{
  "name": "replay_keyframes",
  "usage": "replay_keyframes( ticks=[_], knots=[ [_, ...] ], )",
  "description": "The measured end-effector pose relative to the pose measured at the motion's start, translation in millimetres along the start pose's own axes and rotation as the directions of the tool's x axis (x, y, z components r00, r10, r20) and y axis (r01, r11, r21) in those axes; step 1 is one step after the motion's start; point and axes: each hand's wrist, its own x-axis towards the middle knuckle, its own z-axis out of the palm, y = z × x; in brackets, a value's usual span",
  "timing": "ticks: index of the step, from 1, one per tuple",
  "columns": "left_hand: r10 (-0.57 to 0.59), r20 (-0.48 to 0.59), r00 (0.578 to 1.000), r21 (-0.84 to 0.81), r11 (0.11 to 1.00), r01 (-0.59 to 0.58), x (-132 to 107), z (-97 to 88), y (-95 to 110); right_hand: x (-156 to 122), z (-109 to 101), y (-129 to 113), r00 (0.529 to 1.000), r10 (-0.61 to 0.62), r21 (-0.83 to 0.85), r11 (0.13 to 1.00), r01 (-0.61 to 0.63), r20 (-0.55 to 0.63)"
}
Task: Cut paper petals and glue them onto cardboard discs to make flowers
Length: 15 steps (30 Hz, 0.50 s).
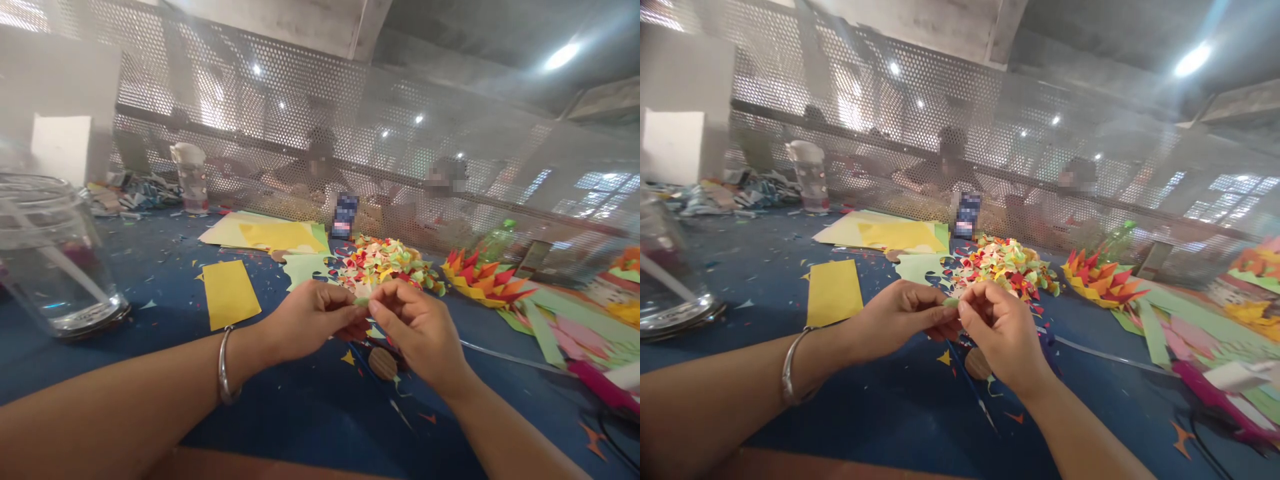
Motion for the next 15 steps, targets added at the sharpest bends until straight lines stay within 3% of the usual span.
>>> replay_keyframes(
  ticks=[5,8,10,12,15],
  knots=[
    [0.026,0.085,0.996,0.086,0.996,-0.033,-1.2,-3.5,9.2,1.2,-1.0,-4.0,1.0,-0.004,0.039,0.999,0.004,0.008],
    [0.043,0.111,0.993,0.304,0.95,-0.075,-1.1,-15.4,16.0,0.9,-2.1,-3.0,1.0,-0.008,0.051,0.999,0.008,-0.005],
    [0.021,0.057,0.998,0.581,0.813,-0.05,-1.3,-30.3,19.4,1.0,-3.3,-0.7,1.0,-0.002,0.048,0.999,0.003,-0.024],
    [-0.024,0.021,0.999,0.801,0.598,-0.003,-2.3,-47.4,21.4,1.7,-4.4,2.3,0.999,-0.002,0.037,0.999,0.003,-0.044],
    [-0.111,0.073,0.991,0.892,0.451,-0.015,-4.9,-66.5,21.7,2.8,-5.2,6.0,0.999,0.0,0.015,1.0,0.001,-0.054]
  ],
)
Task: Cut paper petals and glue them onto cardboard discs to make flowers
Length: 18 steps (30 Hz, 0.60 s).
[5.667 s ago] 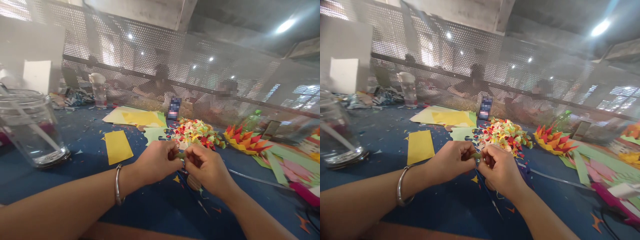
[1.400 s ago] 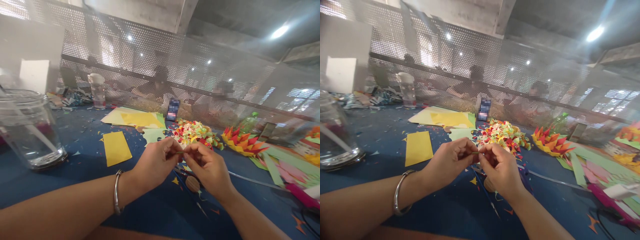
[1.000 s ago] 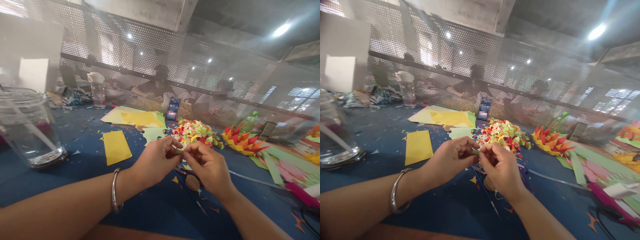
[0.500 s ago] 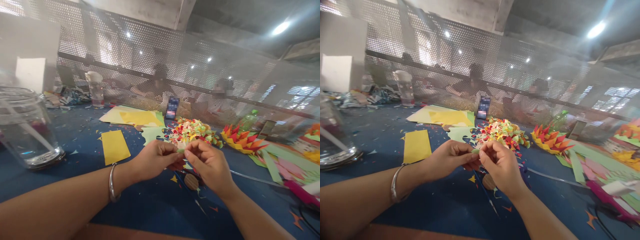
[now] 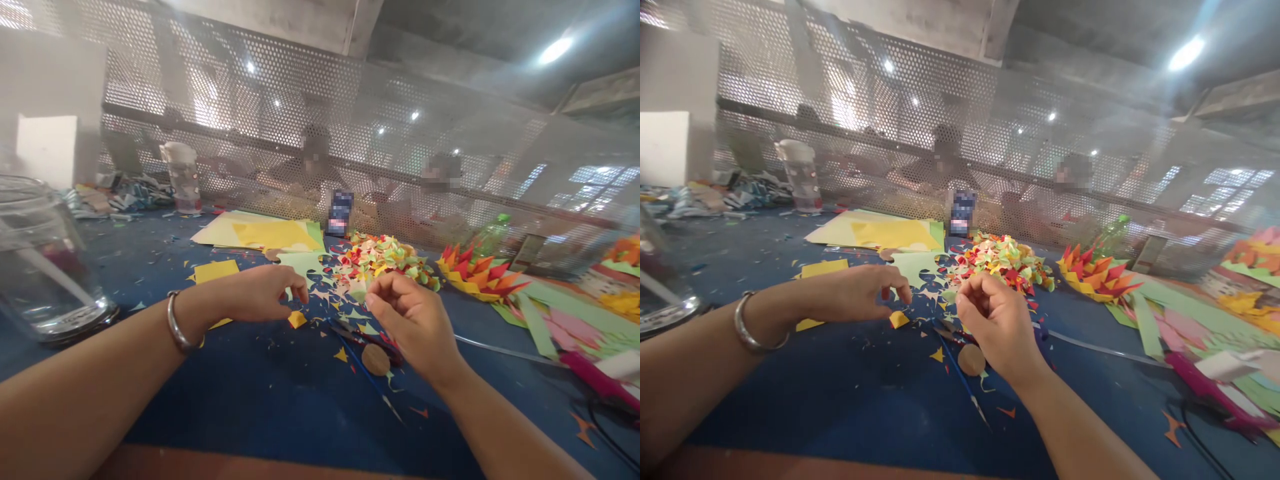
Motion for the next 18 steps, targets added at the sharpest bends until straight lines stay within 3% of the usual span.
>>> replay_keyframes(
  ticks=[4,9,13,18],
  knots=[
    [0.0,0.118,0.993,0.014,1.0,-0.002,-1.8,-0.3,-3.5,0.2,1.1,1.4,1.0,0.0,-0.029,1.0,0.001,0.025],
    [0.057,0.074,0.996,-0.012,0.998,-0.056,3.3,3.8,5.5,-0.8,3.7,-1.2,0.999,-0.006,-0.047,0.999,0.008,0.053],
    [0.059,-0.043,0.997,-0.254,0.965,-0.068,7.3,11.7,14.9,-1.8,4.7,-0.9,0.998,-0.016,-0.074,0.997,0.02,0.058],
    [0.008,-0.167,0.986,-0.591,0.8,-0.106,10.2,25.5,28.7,-3.1,4.9,1.8,0.997,-0.057,-0.16,0.985,0.064,0.049]
  ],
)
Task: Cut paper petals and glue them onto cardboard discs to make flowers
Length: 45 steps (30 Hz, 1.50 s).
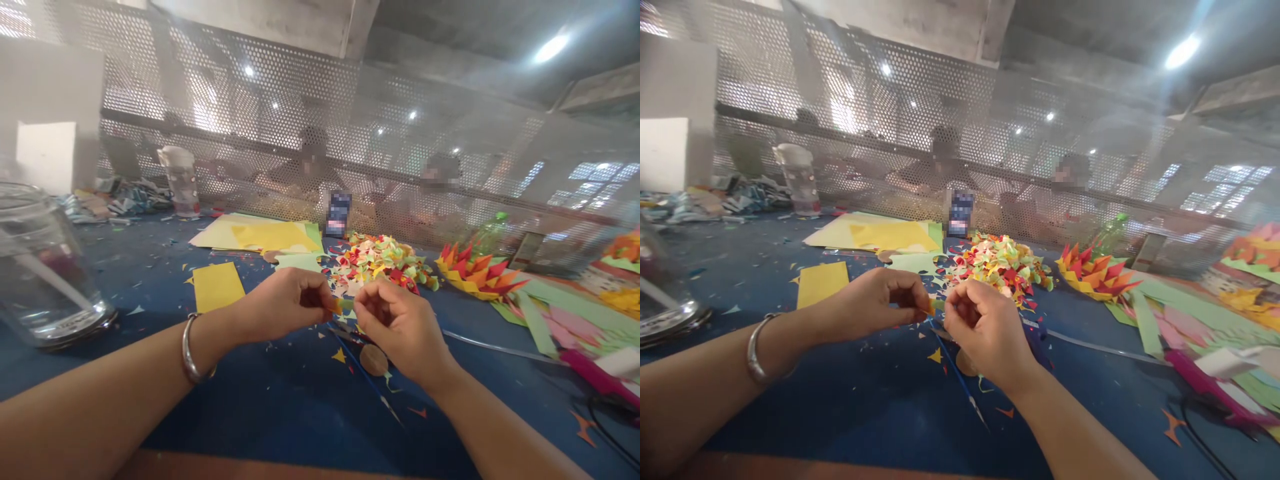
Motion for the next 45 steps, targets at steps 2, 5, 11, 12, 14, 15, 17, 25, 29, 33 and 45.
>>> replay_keyframes(
  ticks=[2,5,11,12,14,15,17,25,29,33,45],
  knots=[
    [-0.022,0.003,1.0,-0.153,0.988,0.022,-0.2,4.1,1.9,-0.4,0.3,-0.1,1.0,-0.014,-0.018,1.0,0.014,-0.006],
    [-0.033,0.017,0.999,-0.293,0.955,0.037,-1.6,6.1,6.1,-0.9,0.6,-1.1,1.0,-0.017,-0.015,1.0,0.017,-0.012],
    [-0.114,-0.037,0.993,-0.523,0.849,0.079,-3.2,12.4,9.6,-1.4,2.4,-1.9,0.999,-0.032,-0.044,0.999,0.031,-0.033],
    [-0.117,-0.04,0.992,-0.544,0.836,0.077,-3.0,14.2,9.0,-1.3,2.9,-1.7,0.999,-0.041,-0.06,0.997,0.04,-0.03],
    [-0.122,-0.045,0.992,-0.579,0.812,0.074,-2.7,17.2,8.0,-1.5,3.7,-1.3,0.998,-0.056,-0.088,0.995,0.054,-0.026],
    [-0.125,-0.046,0.991,-0.593,0.801,0.074,-2.7,18.3,7.8,-1.8,3.9,-1.1,0.998,-0.06,-0.1,0.993,0.057,-0.029],
    [-0.124,-0.047,0.991,-0.619,0.782,0.069,-3.0,19.6,8.5,-2.6,3.9,-0.7,0.998,-0.06,-0.117,0.992,0.056,-0.033],
    [-0.133,-0.065,0.989,-0.71,0.702,0.048,-4.5,23.3,10.5,-3.5,3.7,-1.8,0.997,-0.06,-0.109,0.993,0.054,-0.051],
    [-0.128,-0.122,0.984,-0.646,0.763,0.019,-4.0,24.8,10.0,-3.6,3.2,-4.4,0.998,-0.052,-0.082,0.995,0.049,-0.043],
    [-0.095,-0.187,0.978,-0.568,0.822,-0.029,-3.5,22.5,10.3,-3.6,3.0,-5.6,0.998,-0.04,-0.032,0.999,0.038,-0.052],
    [-0.081,-0.189,0.979,-0.5,0.866,-0.025,-4.4,19.6,12.7,-0.5,1.3,-6.7,1.0,0.027,0.071,0.997,-0.026,-0.003]
  ],
)
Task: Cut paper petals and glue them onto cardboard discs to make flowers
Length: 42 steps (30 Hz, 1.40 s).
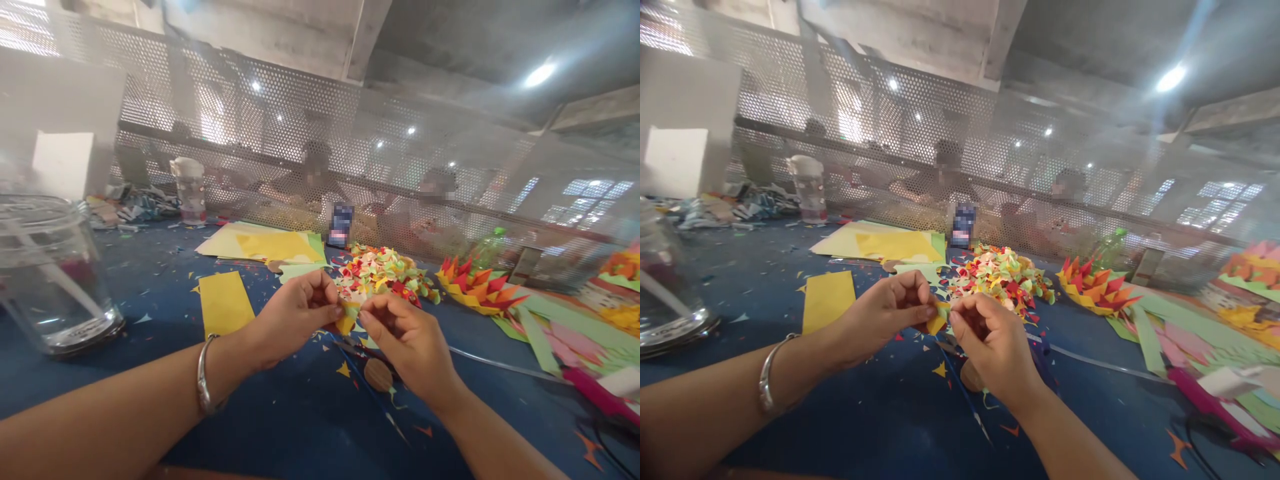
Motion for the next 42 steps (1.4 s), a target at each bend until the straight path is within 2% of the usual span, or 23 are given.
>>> replay_keyframes(
  ticks=[8,17,21,27,35,42],
  knots=[
    [0.048,0.046,0.998,-0.01,0.999,-0.048,1.9,1.7,-7.6,0.4,0.2,-1.4,0.998,0.055,0.032,0.998,-0.055,0.013],
    [-0.068,0.065,0.996,-0.176,0.981,0.079,-1.4,7.0,-4.2,-1.4,0.1,0.8,0.999,0.037,0.012,0.999,-0.037,0.03],
    [-0.093,0.071,0.993,-0.174,0.979,0.104,-0.9,6.6,-7.5,-2.1,1.5,1.3,0.998,0.052,0.017,0.998,-0.053,0.046],
    [-0.098,0.001,0.995,-0.125,0.987,0.098,0.6,4.9,-11.9,-0.1,2.6,3.6,0.996,0.077,0.033,0.996,-0.079,0.041],
    [-0.114,-0.06,0.992,-0.138,0.985,0.105,-0.8,4.6,-6.0,1.0,-1.1,7.5,0.994,0.08,0.03,0.996,-0.083,0.072],
    [-0.121,-0.097,0.988,-0.182,0.978,0.102,-0.8,8.7,-9.9,1.7,2.7,7.0,0.994,0.084,-0.026,0.996,-0.082,0.069]
  ],
)
